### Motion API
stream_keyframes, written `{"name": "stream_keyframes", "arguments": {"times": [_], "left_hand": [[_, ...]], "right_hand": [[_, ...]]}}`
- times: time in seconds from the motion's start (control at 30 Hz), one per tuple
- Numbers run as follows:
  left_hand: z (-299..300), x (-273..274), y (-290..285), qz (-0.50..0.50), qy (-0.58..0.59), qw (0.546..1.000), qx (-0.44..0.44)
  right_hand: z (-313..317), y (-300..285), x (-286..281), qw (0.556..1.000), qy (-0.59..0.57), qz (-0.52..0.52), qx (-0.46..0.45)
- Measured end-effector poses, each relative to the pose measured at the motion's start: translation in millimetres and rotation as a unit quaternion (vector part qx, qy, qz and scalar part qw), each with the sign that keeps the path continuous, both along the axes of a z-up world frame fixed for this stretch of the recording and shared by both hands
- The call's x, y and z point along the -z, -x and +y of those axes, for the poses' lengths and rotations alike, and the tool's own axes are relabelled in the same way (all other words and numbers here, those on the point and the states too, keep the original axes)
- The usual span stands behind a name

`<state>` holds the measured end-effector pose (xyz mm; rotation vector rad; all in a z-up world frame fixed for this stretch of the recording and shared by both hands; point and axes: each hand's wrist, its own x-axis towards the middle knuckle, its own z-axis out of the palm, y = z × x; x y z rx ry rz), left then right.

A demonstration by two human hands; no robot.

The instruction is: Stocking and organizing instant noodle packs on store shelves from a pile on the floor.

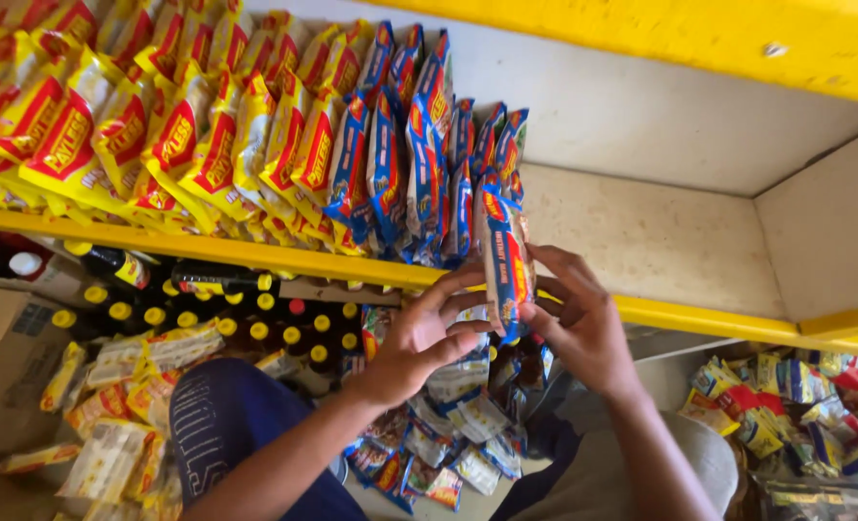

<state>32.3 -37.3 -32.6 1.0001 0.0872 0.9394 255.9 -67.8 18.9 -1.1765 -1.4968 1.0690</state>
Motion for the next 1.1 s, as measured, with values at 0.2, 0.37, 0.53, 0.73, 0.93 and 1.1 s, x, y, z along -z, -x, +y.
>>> {"name": "stream_keyframes", "arguments": {"times": [0.2,0.37,0.53,0.73,0.93,1.1], "left_hand": [[-0.9,-17.5,-14.4,0.052,-0.094,0.988,-0.114],[14.8,-22.7,-36.0,0.099,-0.207,0.945,-0.232],[56.3,-23.2,-65.6,0.224,-0.269,0.857,-0.380],[120.9,6.4,-101.3,0.200,-0.220,0.838,-0.458],[121.1,-13.2,-99.1,0.155,-0.199,0.844,-0.474],[114.1,-24.7,-97.2,0.172,-0.161,0.853,-0.466]], "right_hand": [[12.8,16.2,-1.3,0.986,-0.103,-0.099,0.087],[43.3,20.8,27.6,0.980,-0.125,-0.046,0.146],[78.9,35.4,14.5,0.973,-0.165,-0.016,0.163],[154.1,40.5,49.9,0.974,-0.123,0.118,0.150],[176.2,42.0,50.8,0.979,-0.166,0.055,0.107],[199.4,34.6,68.4,0.981,-0.136,0.094,0.099]]}}
